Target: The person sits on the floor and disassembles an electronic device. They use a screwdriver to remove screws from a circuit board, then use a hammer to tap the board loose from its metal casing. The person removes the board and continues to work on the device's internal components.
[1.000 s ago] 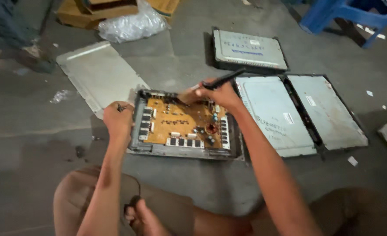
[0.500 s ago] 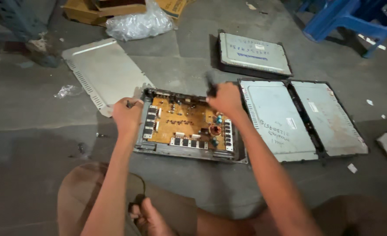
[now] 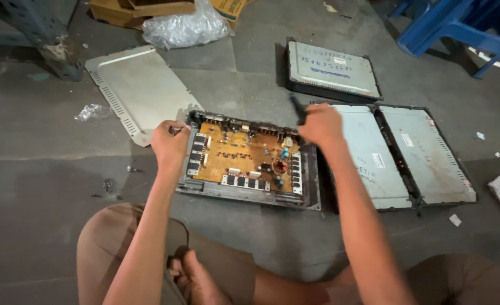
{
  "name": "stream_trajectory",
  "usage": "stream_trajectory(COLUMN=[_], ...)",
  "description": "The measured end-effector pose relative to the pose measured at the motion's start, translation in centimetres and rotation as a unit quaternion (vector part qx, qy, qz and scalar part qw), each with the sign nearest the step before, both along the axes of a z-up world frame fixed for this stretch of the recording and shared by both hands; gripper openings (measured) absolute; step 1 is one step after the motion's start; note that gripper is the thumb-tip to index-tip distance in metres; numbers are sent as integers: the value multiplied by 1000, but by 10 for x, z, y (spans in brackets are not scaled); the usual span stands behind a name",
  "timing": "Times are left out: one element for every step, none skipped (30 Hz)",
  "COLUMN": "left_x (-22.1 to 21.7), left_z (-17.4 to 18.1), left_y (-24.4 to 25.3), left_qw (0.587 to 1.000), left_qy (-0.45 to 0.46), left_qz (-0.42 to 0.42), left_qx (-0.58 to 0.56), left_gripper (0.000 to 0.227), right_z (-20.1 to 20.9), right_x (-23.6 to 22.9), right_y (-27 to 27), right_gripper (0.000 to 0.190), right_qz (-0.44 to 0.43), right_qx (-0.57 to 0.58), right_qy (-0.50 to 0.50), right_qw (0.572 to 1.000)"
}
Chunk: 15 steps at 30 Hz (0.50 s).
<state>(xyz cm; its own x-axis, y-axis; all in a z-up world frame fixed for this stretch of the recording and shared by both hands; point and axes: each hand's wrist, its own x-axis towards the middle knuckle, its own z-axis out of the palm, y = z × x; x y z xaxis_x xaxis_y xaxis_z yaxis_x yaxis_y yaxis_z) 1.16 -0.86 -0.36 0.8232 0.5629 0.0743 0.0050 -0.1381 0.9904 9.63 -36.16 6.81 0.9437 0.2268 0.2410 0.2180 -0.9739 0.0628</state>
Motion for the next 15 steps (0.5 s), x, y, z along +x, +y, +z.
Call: stream_trajectory(left_x=[0, -1, -3, -4, -6, -6, -5, -6, -8, -7, -6, -4, -4, -3, -2], left_z=[0, 0, 0, 1, 2, 4, 5, 4, 3, 3, 4, 4, 4, 5, 6], left_y=[-2, -2, -2, -1, 0, 1, 1, 0, 0, 2, 3, 2, 2, 1, -1], left_qw=[1000, 1000, 1000, 1000, 1000, 999, 999, 999, 1000, 1000, 1000, 1000, 1000, 1000, 999], left_qy=[-5, 1, 7, 13, 9, 4, -1, 4, 9, 13, 12, 12, 12, 14, 17], left_qz=[-4, -9, -14, -19, -15, -12, -9, -13, -17, -17, -13, -10, -7, -10, -14], left_qx=[4, 1, -3, -5, 15, 34, 53, 35, 18, 1, 7, 13, 19, 23, 27], left_gripper=[20, 20, 19, 19, 18, 18, 17, 18, 18, 19, 20, 21, 21, 22, 22], right_z=[-5, -13, -20, -25, -30, -30, -28, -28, -26, -22, -18, -16, -17, -17, -17], right_x=[-2, -4, -6, -8, -12, -15, -15, -22, -28, -33, -40, -47, -56, -62, -66], right_y=[8, 23, 40, 58, 71, 79, 86, 88, 86, 84, 80, 76, 78, 79, 81], right_gripper=[21, 17, 15, 15, 17, 25, 22, 22, 23, 21, 19, 18, 17, 16, 15], right_qz=[-39, -76, -59, -42, 27, 97, 104, 109, 111, 129, 144, 156, 115, 74, 32], right_qx=[57, 117, 118, 121, 185, 244, 359, 468, 570, 476, 373, 264, 259, 250, 239], right_qy=[80, 159, 174, 190, 105, 18, 45, 75, 103, 27, -48, -122, -55, 9, 74], right_qw=[994, 977, 976, 973, 977, 965, 926, 874, 807, 869, 915, 944, 957, 965, 968])
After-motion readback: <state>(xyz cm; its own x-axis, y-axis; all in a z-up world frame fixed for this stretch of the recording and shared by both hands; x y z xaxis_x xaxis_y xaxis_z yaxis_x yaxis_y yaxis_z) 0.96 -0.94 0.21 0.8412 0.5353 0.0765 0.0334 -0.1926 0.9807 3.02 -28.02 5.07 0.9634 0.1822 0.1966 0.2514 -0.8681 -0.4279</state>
